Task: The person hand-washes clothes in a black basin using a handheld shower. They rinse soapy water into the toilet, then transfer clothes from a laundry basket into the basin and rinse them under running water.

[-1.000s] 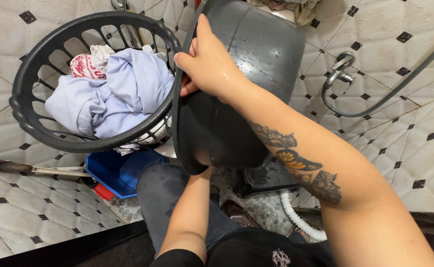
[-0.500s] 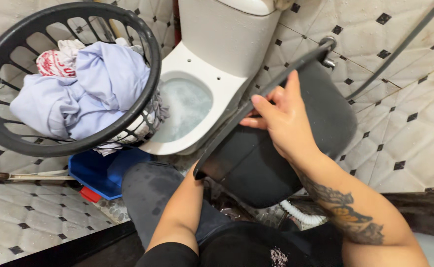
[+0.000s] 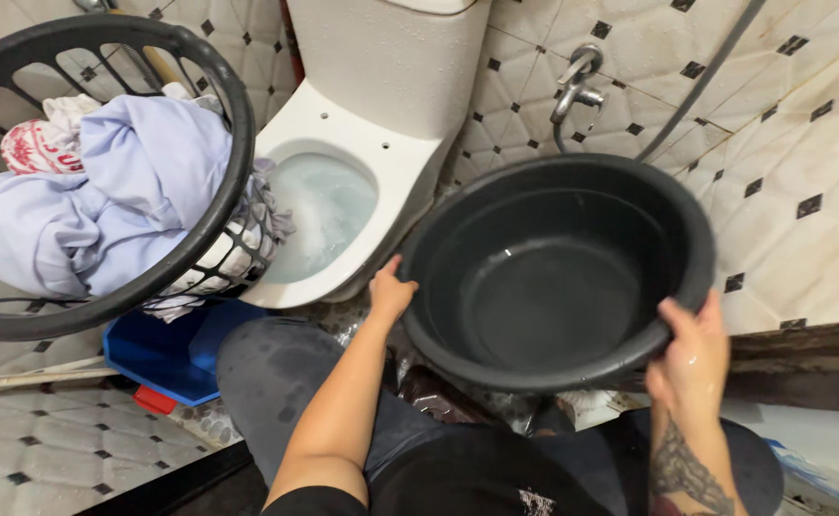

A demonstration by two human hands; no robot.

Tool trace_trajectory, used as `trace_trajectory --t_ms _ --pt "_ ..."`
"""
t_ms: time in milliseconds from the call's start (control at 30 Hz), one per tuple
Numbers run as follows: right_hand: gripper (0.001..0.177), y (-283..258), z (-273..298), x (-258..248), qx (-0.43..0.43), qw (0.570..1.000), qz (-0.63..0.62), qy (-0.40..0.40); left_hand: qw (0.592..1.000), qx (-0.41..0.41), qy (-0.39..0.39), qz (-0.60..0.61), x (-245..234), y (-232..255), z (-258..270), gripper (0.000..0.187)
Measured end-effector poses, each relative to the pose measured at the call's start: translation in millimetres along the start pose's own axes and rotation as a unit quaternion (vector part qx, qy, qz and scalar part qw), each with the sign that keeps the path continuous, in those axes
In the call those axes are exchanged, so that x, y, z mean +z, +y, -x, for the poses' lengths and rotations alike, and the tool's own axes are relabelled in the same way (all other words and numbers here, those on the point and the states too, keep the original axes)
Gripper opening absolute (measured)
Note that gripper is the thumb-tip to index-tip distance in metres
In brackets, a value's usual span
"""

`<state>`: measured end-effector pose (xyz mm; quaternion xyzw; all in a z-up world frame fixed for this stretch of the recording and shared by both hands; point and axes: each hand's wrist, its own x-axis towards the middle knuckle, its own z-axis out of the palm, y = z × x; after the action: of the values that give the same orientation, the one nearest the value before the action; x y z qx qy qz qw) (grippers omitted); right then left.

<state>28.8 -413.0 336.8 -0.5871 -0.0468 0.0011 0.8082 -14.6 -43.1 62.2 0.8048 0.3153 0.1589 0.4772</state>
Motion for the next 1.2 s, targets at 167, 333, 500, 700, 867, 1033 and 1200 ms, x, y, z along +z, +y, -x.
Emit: trace_trajectory --t_ms 167,333,500,700,867,1033,1200 --pt "0.066 121.2 -18.3 -88.4 0.139 0.986 0.072 0.063 0.991 0.015 0.12 0.055 -33.9 68.3 12.2 0.064" --pt "0.059 227.7 -66.7 -126.7 0.24 0.957 0.113 0.121 0.989 -0.026 0.13 0.071 -21.9 59.1 21.6 0.053" --pt "0.067 277.4 -87.9 -126.5 0.152 0.94 0.265 0.15 0.987 0.084 0.125 0.051 10.1 28.9 15.8 0.053" --pt "0.073 250.5 -106.3 -55.5 -0.17 0.759 0.624 0.077 0.982 0.069 0.137 -0.111 26.8 67.0 31.8 0.076" --pt "0.04 177.1 -206.0 66.8 -0.357 0.786 0.504 -0.017 0.978 0.205 0.036 0.035 64.7 99.2 7.9 0.051" --pt "0.065 147.7 -331.1 159.0 -0.352 0.802 0.482 -0.002 0.976 0.033 -0.046 0.209 177.1 97.0 -70.9 0.039" --pt "0.072 153.9 -376.6 144.0 -0.272 0.741 0.613 -0.037 0.802 -0.253 -0.166 0.516 277.5 93.9 -137.4 0.032"
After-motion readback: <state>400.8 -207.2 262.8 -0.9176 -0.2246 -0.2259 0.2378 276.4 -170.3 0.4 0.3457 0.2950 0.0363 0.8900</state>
